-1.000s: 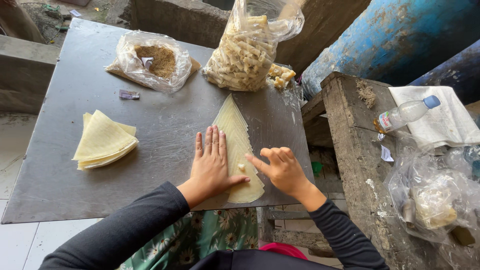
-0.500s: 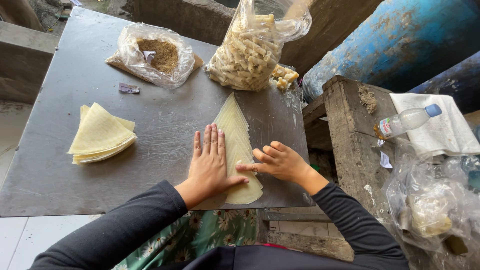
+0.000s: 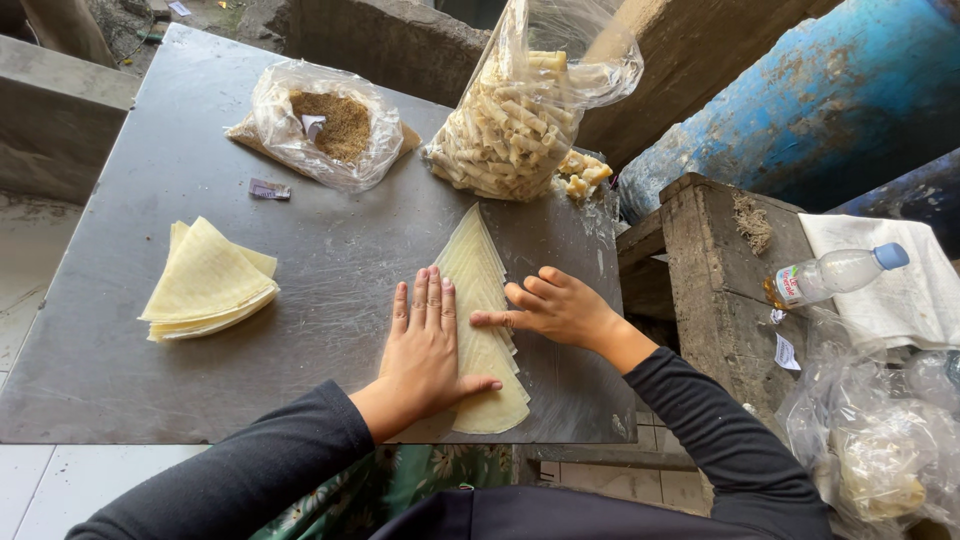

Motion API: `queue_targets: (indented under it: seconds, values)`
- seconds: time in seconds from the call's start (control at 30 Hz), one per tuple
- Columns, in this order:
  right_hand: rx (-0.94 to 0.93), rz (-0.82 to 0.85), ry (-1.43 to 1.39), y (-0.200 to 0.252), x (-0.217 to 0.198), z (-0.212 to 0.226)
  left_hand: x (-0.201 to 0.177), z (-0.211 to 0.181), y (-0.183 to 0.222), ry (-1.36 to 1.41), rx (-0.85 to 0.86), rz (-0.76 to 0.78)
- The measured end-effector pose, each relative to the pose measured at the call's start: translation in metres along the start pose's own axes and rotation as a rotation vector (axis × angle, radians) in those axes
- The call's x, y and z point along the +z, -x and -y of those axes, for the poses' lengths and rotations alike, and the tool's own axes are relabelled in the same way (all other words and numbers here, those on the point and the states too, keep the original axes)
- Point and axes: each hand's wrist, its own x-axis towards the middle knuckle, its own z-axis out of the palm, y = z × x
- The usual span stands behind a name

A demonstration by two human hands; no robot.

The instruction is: The person fills triangular pastry sheets with a spiced mixture and rolls them into small cylinders by hand.

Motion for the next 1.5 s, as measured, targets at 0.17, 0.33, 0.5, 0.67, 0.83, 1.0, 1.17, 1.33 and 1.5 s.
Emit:
queue_targets:
  seconds: [0.17, 0.33, 0.5, 0.67, 0.83, 1.0, 1.17, 1.33, 1.5]
  values:
    - [0.022, 0.015, 0.011, -0.009, 0.007, -0.008, -0.003, -0.001, -0.001, -0.004, 0.012, -0.015]
    - [0.053, 0.008, 0.048, -0.018, 0.012, -0.018, -0.009, -0.002, -0.003, -0.039, 0.003, 0.073]
    - [0.108, 0.038, 0.177, -0.021, 0.019, -0.023, -0.014, -0.003, -0.003, -0.065, -0.001, 0.131]
    - [0.332, 0.105, 0.172, 0.005, 0.029, -0.035, -0.016, -0.003, -0.004, -0.056, 0.003, 0.115]
    - [0.922, 0.06, -0.049, 0.046, 0.047, -0.056, -0.015, -0.002, -0.003, -0.052, 0.007, 0.133]
    - [1.128, 0.085, -0.171, 0.068, 0.087, -0.086, -0.014, -0.002, -0.003, -0.06, 0.0, 0.139]
    - [1.097, 0.122, -0.145, 0.073, 0.111, -0.088, -0.016, -0.002, -0.003, -0.055, 0.0, 0.158]
    - [1.162, 0.096, -0.263, 0.077, 0.102, -0.086, -0.012, -0.001, -0.004, -0.051, 0.011, 0.152]
    - [1.343, -0.155, -0.786, 0.058, 0.052, -0.072, -0.015, -0.001, -0.004, -0.064, 0.011, 0.182]
